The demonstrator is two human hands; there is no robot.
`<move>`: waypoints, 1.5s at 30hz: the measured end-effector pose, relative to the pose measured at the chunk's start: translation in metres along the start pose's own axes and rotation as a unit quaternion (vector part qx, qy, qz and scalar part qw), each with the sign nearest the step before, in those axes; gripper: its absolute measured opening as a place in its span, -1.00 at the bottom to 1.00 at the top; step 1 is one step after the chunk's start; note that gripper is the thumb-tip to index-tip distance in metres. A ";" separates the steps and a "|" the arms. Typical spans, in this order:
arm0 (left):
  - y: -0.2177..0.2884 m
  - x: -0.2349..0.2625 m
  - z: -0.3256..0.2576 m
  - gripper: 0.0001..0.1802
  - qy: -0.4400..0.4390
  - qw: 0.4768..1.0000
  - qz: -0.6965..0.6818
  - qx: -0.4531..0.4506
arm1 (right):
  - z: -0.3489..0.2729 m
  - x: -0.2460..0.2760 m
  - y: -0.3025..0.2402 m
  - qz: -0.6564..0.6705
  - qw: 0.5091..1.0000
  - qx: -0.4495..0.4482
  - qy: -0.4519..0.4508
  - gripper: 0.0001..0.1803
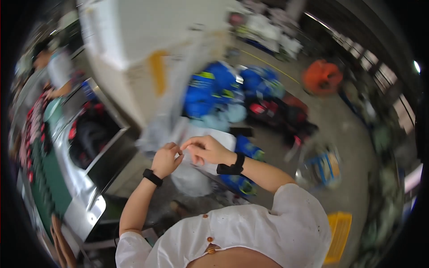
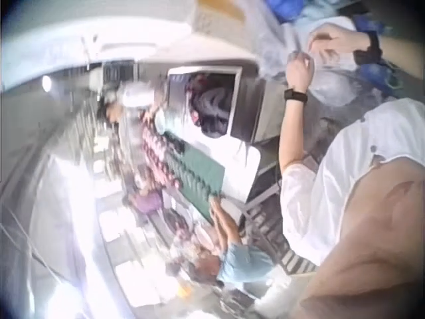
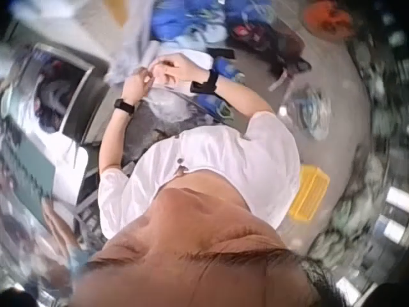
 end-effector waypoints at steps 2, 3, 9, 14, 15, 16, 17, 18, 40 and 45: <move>0.076 -0.033 0.041 -0.86 -0.022 0.991 -0.042 -0.122 | -0.102 0.055 0.005 -0.008 0.987 -0.036 0.158 -0.75; 0.114 -0.047 0.062 -0.83 -0.037 0.982 -0.054 -0.178 | -0.152 0.079 0.005 -0.024 0.970 -0.042 0.239 -0.75; 0.185 -0.195 0.201 -0.47 -0.126 0.963 0.128 -0.202 | -0.414 0.179 0.104 -0.161 0.817 -0.212 0.511 -0.72; 0.151 -0.271 0.284 -0.41 -0.292 0.920 0.246 -0.088 | -0.537 0.188 0.243 -0.141 0.782 -0.353 0.493 -0.66; 0.139 -0.275 0.300 -0.42 -0.323 0.909 0.254 -0.070 | -0.539 0.186 0.257 -0.046 0.785 -0.349 0.510 -0.62; 0.129 -0.273 0.315 -0.42 -0.308 0.908 0.274 -0.077 | -0.536 0.189 0.260 -0.049 0.786 -0.346 0.511 -0.62; 0.121 -0.276 0.335 -0.42 -0.304 0.904 0.292 -0.067 | -0.538 0.196 0.265 0.011 0.770 -0.354 0.530 -0.58; 0.114 -0.278 0.358 -0.43 -0.280 0.915 0.285 -0.055 | -0.536 0.205 0.268 0.067 0.752 -0.360 0.548 -0.53; 0.213 -0.345 0.422 -0.64 -0.215 0.959 -0.179 -0.041 | -0.613 0.347 0.284 0.181 0.691 -0.181 0.676 -0.90; 0.303 -0.353 0.270 -0.69 -0.142 0.868 -0.469 0.081 | -0.627 0.338 0.285 0.087 0.777 -0.072 0.619 -0.89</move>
Point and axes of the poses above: each hand's wrist, its own z-axis towards the middle knuckle, its own x-axis out of the back of the hand, y = z × x, the point moved 8 cm from there along z, towards the middle knuckle, and after that the axes turned 7 degrees about -y, right-handed, at the moved point
